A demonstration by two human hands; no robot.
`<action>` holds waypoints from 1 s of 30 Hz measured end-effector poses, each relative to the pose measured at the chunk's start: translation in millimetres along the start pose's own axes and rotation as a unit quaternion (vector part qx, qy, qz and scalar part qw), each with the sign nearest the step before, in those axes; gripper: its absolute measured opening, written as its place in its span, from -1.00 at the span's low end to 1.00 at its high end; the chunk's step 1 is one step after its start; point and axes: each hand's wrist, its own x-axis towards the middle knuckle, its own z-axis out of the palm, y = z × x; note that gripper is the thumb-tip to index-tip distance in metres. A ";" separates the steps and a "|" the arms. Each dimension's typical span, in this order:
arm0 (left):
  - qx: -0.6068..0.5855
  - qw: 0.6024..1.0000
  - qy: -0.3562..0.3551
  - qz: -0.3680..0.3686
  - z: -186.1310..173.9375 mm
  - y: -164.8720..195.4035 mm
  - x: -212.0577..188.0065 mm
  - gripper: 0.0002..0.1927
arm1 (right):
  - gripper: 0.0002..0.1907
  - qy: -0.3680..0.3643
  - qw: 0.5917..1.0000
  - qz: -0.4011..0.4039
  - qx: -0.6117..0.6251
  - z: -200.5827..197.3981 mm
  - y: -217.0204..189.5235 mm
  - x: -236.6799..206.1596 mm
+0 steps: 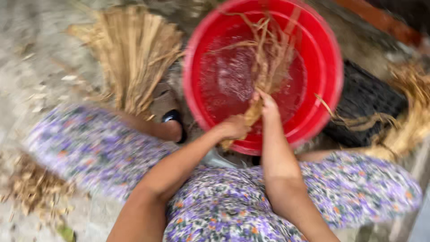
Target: The person sits on a low stool and washes bundles of dried leaf strips in a red basin of water, swishing and turning them by hand. They lift the wetted bundles out, set them on a black plastic crate, and gather and tie the strips into bundles.
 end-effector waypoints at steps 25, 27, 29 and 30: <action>0.093 0.979 -0.172 -0.053 -66.4 7.1 -38.6 -0.56 | -0.71 0.430 0.872 -0.058 -0.228 -14.0 0.0 -10.0; 0.045 0.992 -0.111 -0.045 -95.1 -2.2 -55.2 -0.55 | -0.67 0.484 0.835 -0.120 -0.234 -24.2 -6.2 0.1; 0.008 0.985 -0.123 -0.124 -109.2 -15.5 -55.5 -0.56 | -0.59 0.510 0.797 -0.181 -0.268 -25.2 -5.7 12.1; -0.011 0.978 -0.126 -0.164 -112.0 -26.6 -53.1 -0.55 | -0.52 0.506 0.780 -0.207 -0.303 -22.9 -2.2 16.5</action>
